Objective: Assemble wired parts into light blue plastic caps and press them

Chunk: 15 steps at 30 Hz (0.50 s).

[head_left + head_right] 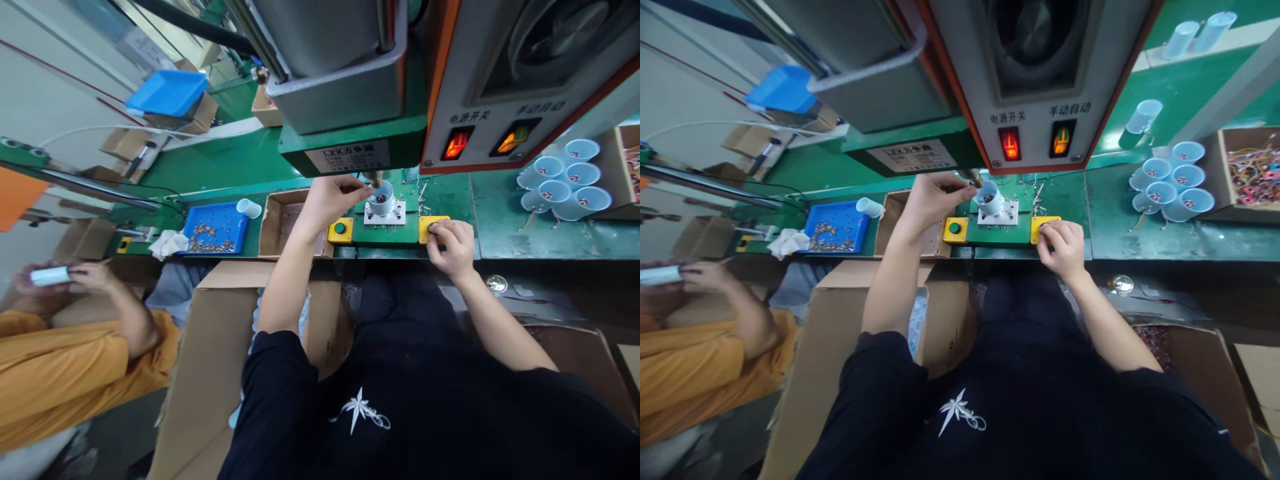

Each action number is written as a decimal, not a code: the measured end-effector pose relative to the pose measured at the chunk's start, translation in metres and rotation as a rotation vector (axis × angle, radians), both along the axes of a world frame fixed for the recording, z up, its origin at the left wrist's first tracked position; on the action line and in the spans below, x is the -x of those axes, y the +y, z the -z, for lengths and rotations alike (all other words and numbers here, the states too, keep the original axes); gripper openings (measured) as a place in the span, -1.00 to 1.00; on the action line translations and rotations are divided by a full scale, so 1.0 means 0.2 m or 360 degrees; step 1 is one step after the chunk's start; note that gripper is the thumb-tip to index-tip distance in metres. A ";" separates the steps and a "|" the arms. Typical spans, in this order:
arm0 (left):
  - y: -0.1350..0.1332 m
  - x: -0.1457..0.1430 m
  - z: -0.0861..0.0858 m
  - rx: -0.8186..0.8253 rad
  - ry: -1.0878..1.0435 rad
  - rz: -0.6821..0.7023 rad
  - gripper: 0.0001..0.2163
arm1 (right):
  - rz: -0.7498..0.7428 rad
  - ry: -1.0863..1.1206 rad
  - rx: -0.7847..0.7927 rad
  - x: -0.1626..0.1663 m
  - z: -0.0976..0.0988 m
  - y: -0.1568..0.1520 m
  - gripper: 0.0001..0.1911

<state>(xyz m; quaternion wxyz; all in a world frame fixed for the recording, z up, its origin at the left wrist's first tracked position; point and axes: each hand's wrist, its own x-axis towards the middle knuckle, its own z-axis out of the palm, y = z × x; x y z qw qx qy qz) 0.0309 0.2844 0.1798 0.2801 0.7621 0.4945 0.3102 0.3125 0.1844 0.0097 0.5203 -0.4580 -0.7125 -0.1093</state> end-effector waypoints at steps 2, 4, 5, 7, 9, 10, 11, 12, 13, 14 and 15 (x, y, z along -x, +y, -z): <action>0.02 -0.04 -0.01 -0.0051 0.0104 0.0034 -0.76 | -0.0006 0.0024 0.0007 0.00 0.00 0.00 -0.77; 0.05 -0.07 -0.01 -0.0071 0.0191 0.0105 -0.78 | 0.0024 0.0024 0.0066 0.00 0.02 0.00 -0.81; 0.06 -0.09 -0.01 -0.0064 0.0225 0.0141 -0.79 | 0.0049 0.0019 0.0116 -0.01 0.02 0.00 -0.83; 0.07 -0.11 0.00 -0.0051 0.0270 0.0187 -0.82 | 0.0091 0.0009 0.0206 -0.01 0.04 0.00 -0.85; 0.09 -0.13 0.02 -0.0059 0.0284 0.0203 -0.84 | 0.0102 0.0009 0.0245 -0.01 0.05 0.00 -0.85; 0.09 -0.13 0.02 -0.0077 0.0275 0.0205 -0.85 | 0.0103 0.0008 0.0246 -0.01 0.05 0.00 -0.85; 0.09 -0.13 0.03 -0.0098 0.0261 0.0205 -0.85 | 0.0106 0.0005 0.0244 -0.01 0.05 0.00 -0.85; 0.09 -0.14 0.04 -0.0115 0.0250 0.0205 -0.85 | 0.0115 0.0003 0.0243 -0.01 0.05 0.00 -0.85; 0.09 -0.14 0.04 -0.0124 0.0244 0.0205 -0.85 | 0.0120 0.0003 0.0238 -0.01 0.05 0.00 -0.86; 0.09 -0.14 0.04 -0.0121 0.0248 0.0205 -0.85 | 0.0121 0.0008 0.0224 -0.01 0.05 0.00 -0.87; 0.09 -0.14 0.04 -0.0104 0.0257 0.0207 -0.85 | 0.0112 0.0018 0.0199 -0.01 0.05 0.00 -0.87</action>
